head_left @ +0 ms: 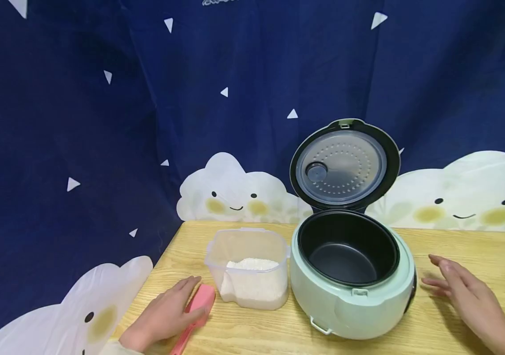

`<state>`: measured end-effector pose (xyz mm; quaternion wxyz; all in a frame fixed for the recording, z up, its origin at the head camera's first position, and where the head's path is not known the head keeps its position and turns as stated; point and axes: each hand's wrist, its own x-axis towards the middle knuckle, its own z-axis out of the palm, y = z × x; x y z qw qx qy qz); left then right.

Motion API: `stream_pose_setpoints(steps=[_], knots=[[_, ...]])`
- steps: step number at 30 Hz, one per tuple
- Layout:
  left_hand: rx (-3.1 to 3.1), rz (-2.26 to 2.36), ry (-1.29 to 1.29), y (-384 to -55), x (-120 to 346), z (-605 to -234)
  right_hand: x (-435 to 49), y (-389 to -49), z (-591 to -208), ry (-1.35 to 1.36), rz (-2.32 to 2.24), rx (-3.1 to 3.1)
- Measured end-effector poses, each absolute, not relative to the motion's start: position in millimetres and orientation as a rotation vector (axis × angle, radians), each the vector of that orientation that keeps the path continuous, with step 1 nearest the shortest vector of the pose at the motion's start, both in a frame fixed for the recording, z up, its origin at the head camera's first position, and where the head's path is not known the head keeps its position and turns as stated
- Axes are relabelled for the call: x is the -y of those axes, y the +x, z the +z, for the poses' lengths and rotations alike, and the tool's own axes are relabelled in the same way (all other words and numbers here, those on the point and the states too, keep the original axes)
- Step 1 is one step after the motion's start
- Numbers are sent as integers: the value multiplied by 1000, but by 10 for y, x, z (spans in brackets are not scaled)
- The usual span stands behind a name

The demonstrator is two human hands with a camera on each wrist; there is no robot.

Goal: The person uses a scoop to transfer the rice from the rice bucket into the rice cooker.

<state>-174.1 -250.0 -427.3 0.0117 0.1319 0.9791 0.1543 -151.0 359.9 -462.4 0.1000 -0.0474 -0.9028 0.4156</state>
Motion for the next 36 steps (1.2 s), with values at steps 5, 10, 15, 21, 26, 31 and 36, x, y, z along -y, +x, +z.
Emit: stream_pose_setpoints(steps=[5, 10, 15, 21, 26, 31, 36], knots=[[-3076, 388, 352, -1664, 2461, -4246, -3531, -1590, -4809, -107, 1423, 2558], [-3052, 370, 263, -1588, 2424, -4248, -3553, -1590, -4804, -99, 1464, 2561], [-2992, 452, 238, -1559, 2429, -4296, -3572, -1606, -4747, -86, 1468, 2540], [-2857, 632, 380, -1630, 2569, -4307, -3528, -1552, -4789, -97, 1455, 2536], [-2772, 711, 526, -1611, 2620, -4300, -3506, -1569, -4784, -101, 1508, 2497], [-2767, 727, 577, -1616, 2633, -4300, -3507, -1588, -4765, -126, 1507, 2486], [-2710, 775, 603, -1646, 2671, -4307, -3480, -1568, -4774, -210, 1522, 2527]])
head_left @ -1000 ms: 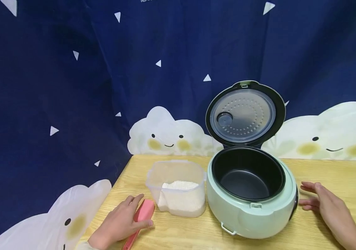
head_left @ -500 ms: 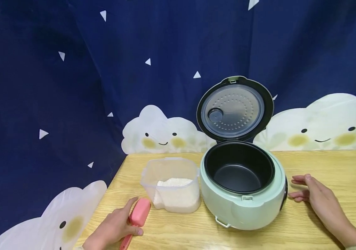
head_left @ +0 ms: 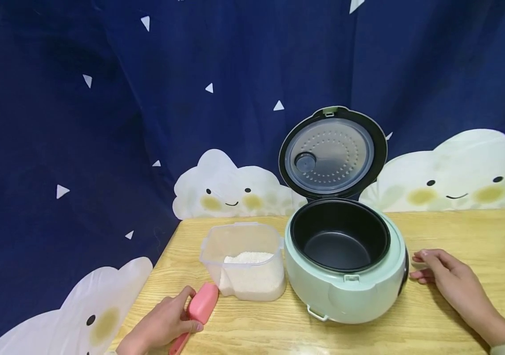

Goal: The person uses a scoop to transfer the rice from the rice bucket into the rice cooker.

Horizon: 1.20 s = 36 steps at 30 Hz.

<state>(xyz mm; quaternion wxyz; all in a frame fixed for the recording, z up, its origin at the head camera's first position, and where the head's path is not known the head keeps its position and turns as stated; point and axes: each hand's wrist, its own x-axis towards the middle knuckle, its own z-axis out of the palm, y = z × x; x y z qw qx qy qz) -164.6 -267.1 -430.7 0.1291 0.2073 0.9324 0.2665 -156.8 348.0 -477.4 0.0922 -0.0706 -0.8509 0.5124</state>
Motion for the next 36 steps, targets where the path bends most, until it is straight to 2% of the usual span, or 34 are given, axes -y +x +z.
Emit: stream_pose_setpoints(steps=[6, 21, 31, 36], knots=[[-2768, 738, 620, -1630, 2634, -4308, -3461, -1532, -4783, -230, 1499, 2555], [-3102, 574, 306, -1579, 2626, -4204, -3428, -1526, -4771, -224, 1358, 2611], [-3390, 393, 456, -1588, 2720, -4123, -3416, -1530, -4776, -199, 1363, 2603], [-3382, 417, 372, -1607, 2718, -4001, -3424, -1510, -4759, -185, 1350, 2595]])
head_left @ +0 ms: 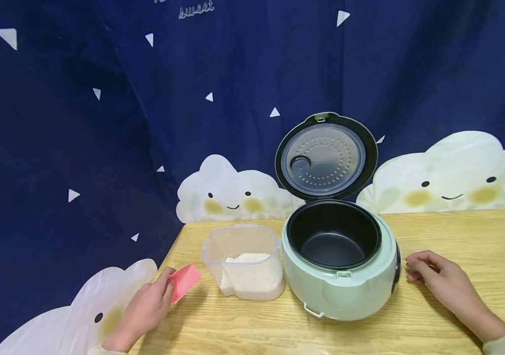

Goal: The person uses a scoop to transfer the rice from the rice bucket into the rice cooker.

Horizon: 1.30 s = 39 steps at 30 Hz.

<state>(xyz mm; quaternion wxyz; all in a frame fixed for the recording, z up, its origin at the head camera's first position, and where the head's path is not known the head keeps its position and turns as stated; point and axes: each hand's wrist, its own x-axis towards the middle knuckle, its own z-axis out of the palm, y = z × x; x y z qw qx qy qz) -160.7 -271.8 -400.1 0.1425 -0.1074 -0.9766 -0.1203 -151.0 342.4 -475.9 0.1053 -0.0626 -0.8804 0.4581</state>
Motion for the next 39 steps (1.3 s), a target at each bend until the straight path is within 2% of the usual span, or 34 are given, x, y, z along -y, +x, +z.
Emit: stream_pose_setpoints(steps=[10, 16, 23, 29, 39], knots=[[2705, -355, -290, -1718, 2705, -3775, -3403, -1485, -4731, -143, 1307, 2615], [2645, -338, -334, -1737, 2702, -3627, -3378, -1536, -4692, -6, 1324, 2518], [2660, -349, -322, -1742, 2666, -3495, -3173, -1681, -4392, 271, 1362, 2302], [2655, -351, -354, -1769, 2579, -3456, -3056, -1778, -4135, 293, 1493, 2246], [2630, -326, -365, -1840, 2488, -3295, -2849, -1829, -4139, 415, 1612, 2228]])
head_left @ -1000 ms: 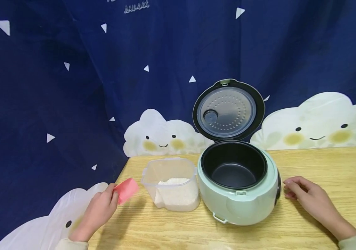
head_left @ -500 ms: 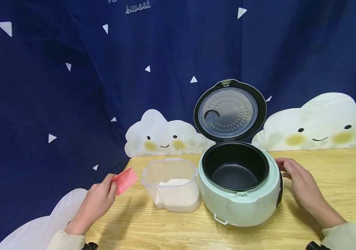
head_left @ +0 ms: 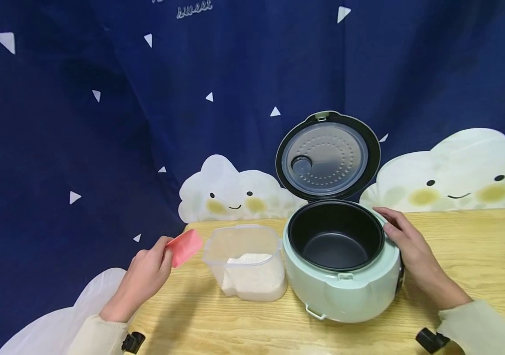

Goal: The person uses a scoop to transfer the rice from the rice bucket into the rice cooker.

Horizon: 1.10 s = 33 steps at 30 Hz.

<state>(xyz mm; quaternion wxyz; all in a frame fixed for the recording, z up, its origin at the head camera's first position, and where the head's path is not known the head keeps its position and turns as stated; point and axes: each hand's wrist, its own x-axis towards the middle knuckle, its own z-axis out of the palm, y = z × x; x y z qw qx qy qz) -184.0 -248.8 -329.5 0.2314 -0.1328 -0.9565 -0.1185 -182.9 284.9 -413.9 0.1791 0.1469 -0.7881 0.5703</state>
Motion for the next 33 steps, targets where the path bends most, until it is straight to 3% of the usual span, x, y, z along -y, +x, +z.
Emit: stream_pose_setpoints(steps=[10, 24, 33], knots=[[2674, -241, -428, -1967, 2224, -3139, -2824, -1836, -4194, 514, 1921, 2164], [2680, -243, -504, -2134, 1994, -3116, -2838, -1836, -4204, 521, 1886, 2165], [2695, 17, -703, -2154, 1806, -3004, -2837, -1827, -4195, 515, 1857, 2193]])
